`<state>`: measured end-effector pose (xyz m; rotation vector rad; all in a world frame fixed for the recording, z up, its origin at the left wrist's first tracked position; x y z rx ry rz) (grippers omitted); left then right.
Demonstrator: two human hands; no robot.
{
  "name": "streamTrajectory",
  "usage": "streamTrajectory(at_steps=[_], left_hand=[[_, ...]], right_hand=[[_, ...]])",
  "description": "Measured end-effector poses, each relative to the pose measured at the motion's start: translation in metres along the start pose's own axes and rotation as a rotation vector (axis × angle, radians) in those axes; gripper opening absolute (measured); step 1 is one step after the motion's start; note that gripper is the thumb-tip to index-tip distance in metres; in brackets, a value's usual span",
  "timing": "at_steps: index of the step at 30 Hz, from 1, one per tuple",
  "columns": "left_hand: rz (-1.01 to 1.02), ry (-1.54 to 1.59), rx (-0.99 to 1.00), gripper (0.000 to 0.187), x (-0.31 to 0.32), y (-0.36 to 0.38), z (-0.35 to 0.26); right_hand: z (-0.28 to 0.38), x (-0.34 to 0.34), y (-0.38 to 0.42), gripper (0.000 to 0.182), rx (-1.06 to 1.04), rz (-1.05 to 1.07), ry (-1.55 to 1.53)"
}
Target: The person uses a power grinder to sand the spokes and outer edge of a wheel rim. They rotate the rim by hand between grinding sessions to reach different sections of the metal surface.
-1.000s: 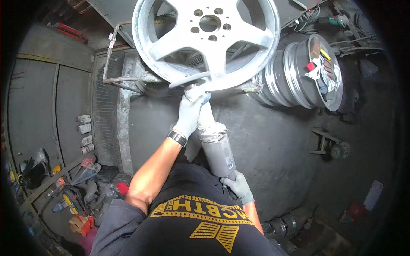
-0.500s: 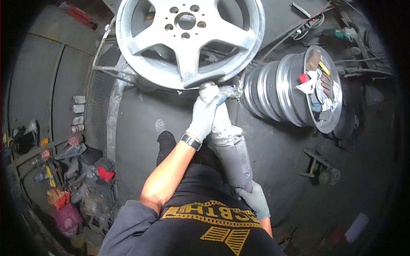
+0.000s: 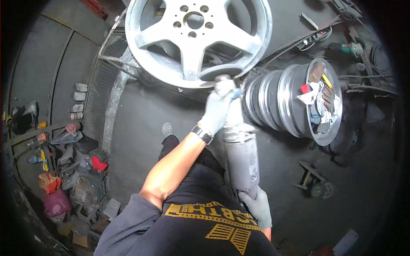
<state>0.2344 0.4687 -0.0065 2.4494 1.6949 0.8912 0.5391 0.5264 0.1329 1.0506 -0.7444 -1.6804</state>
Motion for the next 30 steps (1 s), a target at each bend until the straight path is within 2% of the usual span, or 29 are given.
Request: streamTrajectory(at_steps=[1,3,4,7,10,13,15,18,19,21,25,27,30], left_hand=[[-0.012,0.119,-0.114,0.031,0.01,-0.001,-0.001],[0.027,0.229,-0.159,0.031,0.02,-0.002,-0.005],[0.045,0.266,-0.242,0.032,0.02,-0.001,-0.007],[0.023,0.235,-0.268,0.033,0.007,0.002,-0.008],[-0.007,0.167,-0.243,0.034,-0.027,0.003,0.0],[-0.014,0.05,-0.082,0.034,-0.067,0.007,-0.007],[-0.039,0.039,-0.183,0.032,-0.09,0.008,-0.019],[-0.104,0.152,-0.165,0.03,-0.109,0.01,-0.023],[-0.139,0.097,-0.149,0.027,-0.113,0.012,-0.026],[-0.118,0.242,-0.223,0.023,-0.119,0.008,-0.02],[-0.2,0.227,-0.206,0.022,-0.098,0.004,0.004],[-0.208,0.322,-0.151,0.024,-0.071,0.007,0.015],[-0.168,0.233,-0.093,0.029,-0.019,0.009,0.017]], right_hand=[[0.004,0.002,0.007,0.028,0.014,-0.057,-0.028],[0.006,0.011,0.017,0.025,0.033,-0.12,-0.052],[0.005,0.018,0.019,0.025,0.02,-0.144,-0.072],[0.019,0.04,0.031,0.024,0.019,-0.179,-0.074],[0.027,0.068,0.033,0.023,-0.005,-0.178,-0.033],[0.032,0.095,0.028,0.023,-0.04,-0.165,-0.055],[0.022,0.108,0.017,0.025,-0.057,-0.097,-0.079],[0.022,0.114,0.009,0.027,-0.079,-0.053,-0.017],[0.02,0.115,0.007,0.027,-0.088,-0.032,0.011],[0.019,0.111,0.001,0.029,-0.106,-0.023,-0.023],[0.011,0.072,-0.009,0.029,-0.112,-0.008,0.067],[0.003,0.04,-0.012,0.029,-0.127,0.001,0.092],[-0.003,-0.012,-0.014,0.03,-0.086,-0.063,0.087]])
Point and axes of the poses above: each hand's wrist, its own y-axis away from the middle knuckle, its own x-axis out of the palm, z = x × y, the point moved 1 cm from there along -y, towards the middle knuckle, and after that the axes turned 5 degrees about y, right-handed, at the moved point
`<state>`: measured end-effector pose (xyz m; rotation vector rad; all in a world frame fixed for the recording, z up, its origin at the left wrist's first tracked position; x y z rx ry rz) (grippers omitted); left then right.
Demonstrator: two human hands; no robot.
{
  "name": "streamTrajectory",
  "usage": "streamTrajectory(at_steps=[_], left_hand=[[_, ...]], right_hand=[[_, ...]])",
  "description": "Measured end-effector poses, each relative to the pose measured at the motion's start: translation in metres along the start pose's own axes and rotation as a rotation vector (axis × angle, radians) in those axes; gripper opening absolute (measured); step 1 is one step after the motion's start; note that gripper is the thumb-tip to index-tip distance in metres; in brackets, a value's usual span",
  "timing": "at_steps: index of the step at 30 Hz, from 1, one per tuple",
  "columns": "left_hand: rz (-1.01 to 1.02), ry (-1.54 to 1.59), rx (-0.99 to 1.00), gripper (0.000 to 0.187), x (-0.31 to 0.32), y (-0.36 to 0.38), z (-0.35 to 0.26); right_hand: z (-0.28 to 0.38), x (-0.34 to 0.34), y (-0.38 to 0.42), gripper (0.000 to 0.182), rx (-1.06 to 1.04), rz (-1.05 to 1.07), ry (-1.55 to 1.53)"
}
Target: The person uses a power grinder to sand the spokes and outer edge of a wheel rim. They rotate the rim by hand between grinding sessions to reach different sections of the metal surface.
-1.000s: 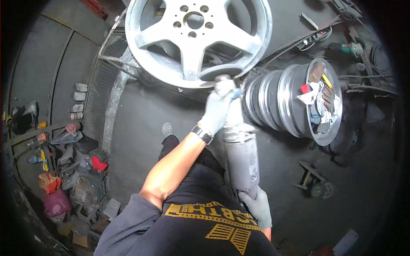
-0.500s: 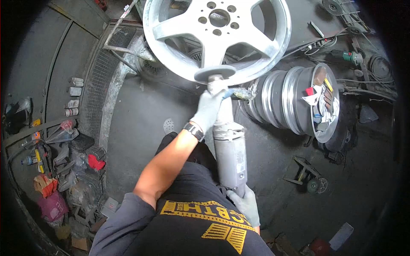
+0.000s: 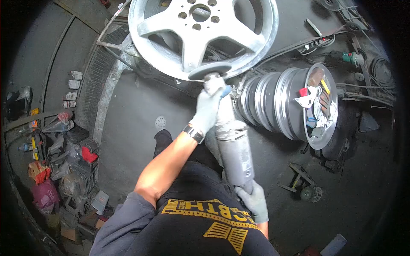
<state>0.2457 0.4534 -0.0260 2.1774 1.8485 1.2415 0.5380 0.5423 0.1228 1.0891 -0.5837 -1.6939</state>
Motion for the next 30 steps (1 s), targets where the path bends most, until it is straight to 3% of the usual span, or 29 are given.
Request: streamTrajectory(at_steps=[2,6,11,13,15,18,25,30], left_hand=[[0.034,-0.039,-0.026,0.031,0.031,-0.007,0.013],[0.072,0.165,0.04,0.037,0.082,-0.003,0.014],[-0.041,-0.003,0.056,0.035,0.057,0.0,0.009],[-0.03,-0.064,0.169,0.035,0.032,-0.002,0.012],[-0.113,0.042,0.094,0.03,0.023,0.004,0.006],[-0.133,0.099,0.018,0.028,0.024,0.003,0.008],[-0.045,0.154,0.095,0.033,0.079,-0.008,0.024],[-0.062,0.165,0.046,0.034,0.062,0.001,0.016]], right_hand=[[-0.003,-0.031,-0.002,0.029,-0.004,-0.055,0.077],[-0.007,-0.067,-0.009,0.026,-0.05,-0.078,0.105],[-0.006,-0.063,-0.02,0.023,-0.075,-0.007,0.04],[-0.001,-0.055,-0.024,0.023,-0.081,0.051,0.109],[-0.002,-0.052,-0.026,0.023,-0.094,0.071,0.114],[0.001,-0.053,-0.027,0.025,-0.092,0.092,0.089],[-0.001,-0.084,-0.018,0.027,0.005,-0.009,0.133],[0.002,-0.074,-0.016,0.03,-0.081,-0.03,0.184]])
Point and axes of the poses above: each hand's wrist, its own y-axis away from the middle knuckle, its own x-axis out of the palm, z = x × y, the point moved 1 cm from there along -y, towards the middle knuckle, and after that the axes turned 5 degrees about y, right-handed, at the moved point
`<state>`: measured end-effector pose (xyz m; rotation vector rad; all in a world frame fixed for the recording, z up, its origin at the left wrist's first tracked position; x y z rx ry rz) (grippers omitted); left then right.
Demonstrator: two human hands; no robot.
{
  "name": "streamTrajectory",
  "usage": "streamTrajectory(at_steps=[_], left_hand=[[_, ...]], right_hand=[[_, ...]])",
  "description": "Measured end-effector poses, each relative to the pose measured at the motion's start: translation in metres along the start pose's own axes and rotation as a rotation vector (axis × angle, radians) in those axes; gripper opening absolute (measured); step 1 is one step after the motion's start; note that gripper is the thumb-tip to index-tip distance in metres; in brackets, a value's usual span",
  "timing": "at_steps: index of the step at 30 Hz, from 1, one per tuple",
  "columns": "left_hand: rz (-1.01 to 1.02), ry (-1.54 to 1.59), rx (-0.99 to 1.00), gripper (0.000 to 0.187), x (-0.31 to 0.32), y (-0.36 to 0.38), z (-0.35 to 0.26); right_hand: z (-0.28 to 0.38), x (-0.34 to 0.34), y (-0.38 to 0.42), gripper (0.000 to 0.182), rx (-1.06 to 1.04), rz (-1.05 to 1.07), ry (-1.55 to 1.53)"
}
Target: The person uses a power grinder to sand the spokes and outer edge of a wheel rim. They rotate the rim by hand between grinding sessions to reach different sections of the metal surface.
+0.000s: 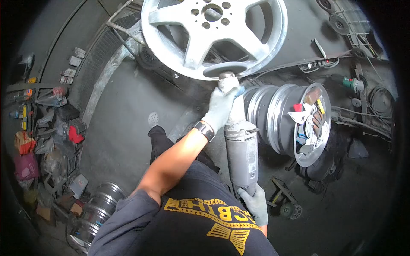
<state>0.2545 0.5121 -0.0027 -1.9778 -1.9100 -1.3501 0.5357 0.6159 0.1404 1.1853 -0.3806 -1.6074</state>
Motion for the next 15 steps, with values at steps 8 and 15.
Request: streamTrajectory(at_steps=[8,15], left_hand=[[-0.084,-0.006,0.03,0.027,-0.088,-0.012,-0.042],[-0.123,0.047,0.026,0.025,-0.114,-0.015,-0.039]], right_hand=[[0.013,0.056,-0.028,0.034,-0.152,0.113,0.081],[0.008,0.057,-0.042,0.043,-0.222,0.142,0.173]])
Point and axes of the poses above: each hand's wrist, its own y-axis away from the middle knuckle, its own x-axis out of the palm, z = x × y, the point moved 1 cm from there along -y, towards the middle knuckle, and after that the axes turned 5 degrees about y, right-handed, at the moved point
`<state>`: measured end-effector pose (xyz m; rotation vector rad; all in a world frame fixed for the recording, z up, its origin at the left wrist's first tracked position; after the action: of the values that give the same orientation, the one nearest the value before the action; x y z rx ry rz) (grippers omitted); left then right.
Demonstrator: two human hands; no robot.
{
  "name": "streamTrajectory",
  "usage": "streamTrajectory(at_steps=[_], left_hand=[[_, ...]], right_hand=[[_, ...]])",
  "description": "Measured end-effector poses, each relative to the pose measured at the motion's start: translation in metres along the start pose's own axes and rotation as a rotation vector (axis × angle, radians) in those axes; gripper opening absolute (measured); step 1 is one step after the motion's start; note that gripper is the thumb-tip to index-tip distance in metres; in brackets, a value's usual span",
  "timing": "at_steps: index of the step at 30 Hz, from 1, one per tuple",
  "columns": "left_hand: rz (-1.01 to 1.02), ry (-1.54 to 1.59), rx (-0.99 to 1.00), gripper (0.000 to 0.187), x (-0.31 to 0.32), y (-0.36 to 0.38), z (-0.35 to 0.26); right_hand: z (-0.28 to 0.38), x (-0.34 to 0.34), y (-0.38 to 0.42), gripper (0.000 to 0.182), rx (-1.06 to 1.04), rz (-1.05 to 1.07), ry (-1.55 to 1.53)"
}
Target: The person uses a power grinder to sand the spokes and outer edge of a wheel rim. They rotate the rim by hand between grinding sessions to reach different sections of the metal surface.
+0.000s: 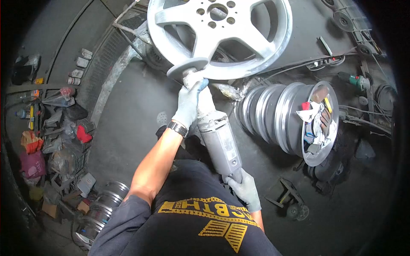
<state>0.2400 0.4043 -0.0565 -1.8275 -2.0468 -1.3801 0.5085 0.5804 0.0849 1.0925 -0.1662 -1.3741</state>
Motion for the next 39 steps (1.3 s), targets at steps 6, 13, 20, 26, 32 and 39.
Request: streamTrajectory(at_steps=[6,13,20,26,32,39], left_hand=[[0.089,-0.018,0.088,0.032,0.06,0.02,0.038],[0.132,0.089,0.029,0.036,0.133,0.037,0.078],[0.076,0.079,0.069,0.033,0.071,0.029,0.067],[-0.016,0.154,0.077,0.028,0.026,0.017,0.026],[-0.029,0.17,0.084,0.029,0.028,0.023,0.038],[0.078,0.136,0.14,0.036,0.097,0.033,0.094]], right_hand=[[-0.042,-0.035,0.018,0.041,0.037,-0.065,-0.039],[-0.052,-0.083,0.042,0.031,0.103,-0.236,-0.006],[-0.046,-0.078,0.016,0.036,0.026,-0.12,0.063],[-0.037,-0.059,-0.029,0.042,-0.137,-0.039,0.127],[-0.051,-0.074,-0.034,0.044,-0.085,0.033,0.175],[-0.084,-0.113,-0.001,0.038,0.067,-0.098,0.039]])
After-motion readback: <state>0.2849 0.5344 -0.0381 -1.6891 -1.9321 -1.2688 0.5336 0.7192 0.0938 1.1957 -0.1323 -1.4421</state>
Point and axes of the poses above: each hand's wrist, its own y-axis away from the middle knuckle, its own x-axis out of the palm, z = x × y, the point moved 1 cm from there along -y, towards the middle knuckle, and after that the axes turned 5 degrees about y, right-handed, at the moved point
